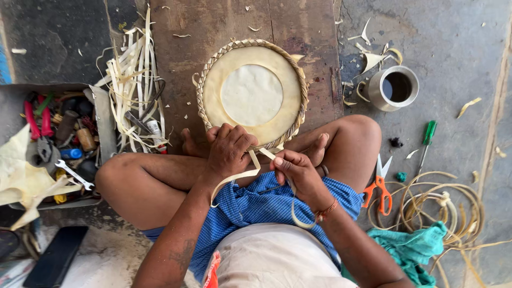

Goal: The person is repairing a drum by hand. They use a sharp metal awl to thread and tighten leather straps through the drumhead and around the wooden body, trimming excess material with scissors.

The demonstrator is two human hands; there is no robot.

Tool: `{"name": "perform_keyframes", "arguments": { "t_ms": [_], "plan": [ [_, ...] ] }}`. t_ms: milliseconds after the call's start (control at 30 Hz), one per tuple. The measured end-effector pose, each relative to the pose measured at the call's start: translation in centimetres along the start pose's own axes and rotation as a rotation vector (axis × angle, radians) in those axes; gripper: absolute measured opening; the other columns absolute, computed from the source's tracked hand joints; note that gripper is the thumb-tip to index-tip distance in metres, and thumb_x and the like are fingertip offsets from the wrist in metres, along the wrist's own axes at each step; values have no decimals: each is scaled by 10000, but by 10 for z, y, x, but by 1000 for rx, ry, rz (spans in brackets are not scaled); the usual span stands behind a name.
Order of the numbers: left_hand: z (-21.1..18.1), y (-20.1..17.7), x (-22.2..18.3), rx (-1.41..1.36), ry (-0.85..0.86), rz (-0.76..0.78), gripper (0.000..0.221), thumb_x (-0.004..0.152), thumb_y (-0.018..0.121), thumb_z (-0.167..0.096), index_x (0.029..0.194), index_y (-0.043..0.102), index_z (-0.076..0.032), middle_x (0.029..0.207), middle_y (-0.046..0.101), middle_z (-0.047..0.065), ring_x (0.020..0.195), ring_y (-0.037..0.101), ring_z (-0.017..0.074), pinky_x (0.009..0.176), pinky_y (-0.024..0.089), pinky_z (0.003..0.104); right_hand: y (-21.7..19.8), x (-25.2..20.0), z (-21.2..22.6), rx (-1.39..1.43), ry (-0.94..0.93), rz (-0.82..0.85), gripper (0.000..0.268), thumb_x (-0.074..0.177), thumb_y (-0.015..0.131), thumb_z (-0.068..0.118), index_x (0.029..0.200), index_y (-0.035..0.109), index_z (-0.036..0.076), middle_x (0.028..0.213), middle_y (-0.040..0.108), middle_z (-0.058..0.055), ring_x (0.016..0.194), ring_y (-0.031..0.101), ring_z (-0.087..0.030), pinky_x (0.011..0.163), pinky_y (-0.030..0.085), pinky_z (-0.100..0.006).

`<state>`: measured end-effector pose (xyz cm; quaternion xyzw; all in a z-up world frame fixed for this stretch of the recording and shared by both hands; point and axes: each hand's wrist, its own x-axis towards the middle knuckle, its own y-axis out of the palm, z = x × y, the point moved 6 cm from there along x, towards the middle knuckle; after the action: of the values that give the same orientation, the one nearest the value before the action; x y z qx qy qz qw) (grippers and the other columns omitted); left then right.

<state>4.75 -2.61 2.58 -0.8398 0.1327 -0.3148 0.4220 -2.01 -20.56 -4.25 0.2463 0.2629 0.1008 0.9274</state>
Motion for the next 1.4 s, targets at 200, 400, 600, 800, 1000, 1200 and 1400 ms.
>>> {"name": "perform_keyframes", "arguments": {
  "t_ms": [200,400,600,800,1000,1200,1400],
  "plan": [
    [0,0,-2,0,2,-39,301,761,784,-188,1008,621,-241,973,570,-40,975,535,211,931,290,446,15,-2,17,-193,11,117,257,1044,580,243,1017,708,21,762,658,-4,723,612,-74,675,476,-216],
    [6,3,-1,-18,18,-42,287,759,777,-169,985,612,-232,975,574,-24,984,544,235,933,303,455,36,-38,83,-1032,-528,-333,255,1024,620,269,1068,691,27,828,694,-89,774,696,-192,696,534,-313],
    [11,10,-4,-42,-21,-33,290,734,769,-170,976,614,-209,999,597,26,988,550,288,920,326,478,86,-43,90,-1073,-678,-242,241,988,696,231,1148,670,53,872,716,-119,785,718,-245,690,557,-352],
    [11,8,-2,-68,-38,-24,250,751,758,-151,950,616,-205,945,615,-11,958,569,252,903,348,475,73,-3,54,-264,-164,38,347,970,651,119,1304,660,30,773,635,-22,649,580,-103,572,461,-249],
    [8,7,-3,-61,42,-53,297,792,723,-162,1076,641,-199,1007,600,9,985,543,262,927,366,457,26,-34,55,-250,-57,-7,371,967,602,167,1332,641,110,856,690,-16,614,569,-61,554,458,-203],
    [0,0,7,50,162,-186,283,790,750,-225,1041,620,-206,1003,572,19,1004,541,264,934,360,491,-28,-67,56,-1693,-129,-332,177,842,724,178,1018,705,184,968,661,-4,974,614,-215,864,497,-352],
    [58,-9,65,-90,-54,-224,344,793,838,-381,864,595,-147,878,591,36,892,542,273,839,353,448,-23,-69,14,-1679,-343,-413,480,720,742,105,1177,701,247,1180,549,-59,1153,453,-312,945,369,-496]
  ]
}}
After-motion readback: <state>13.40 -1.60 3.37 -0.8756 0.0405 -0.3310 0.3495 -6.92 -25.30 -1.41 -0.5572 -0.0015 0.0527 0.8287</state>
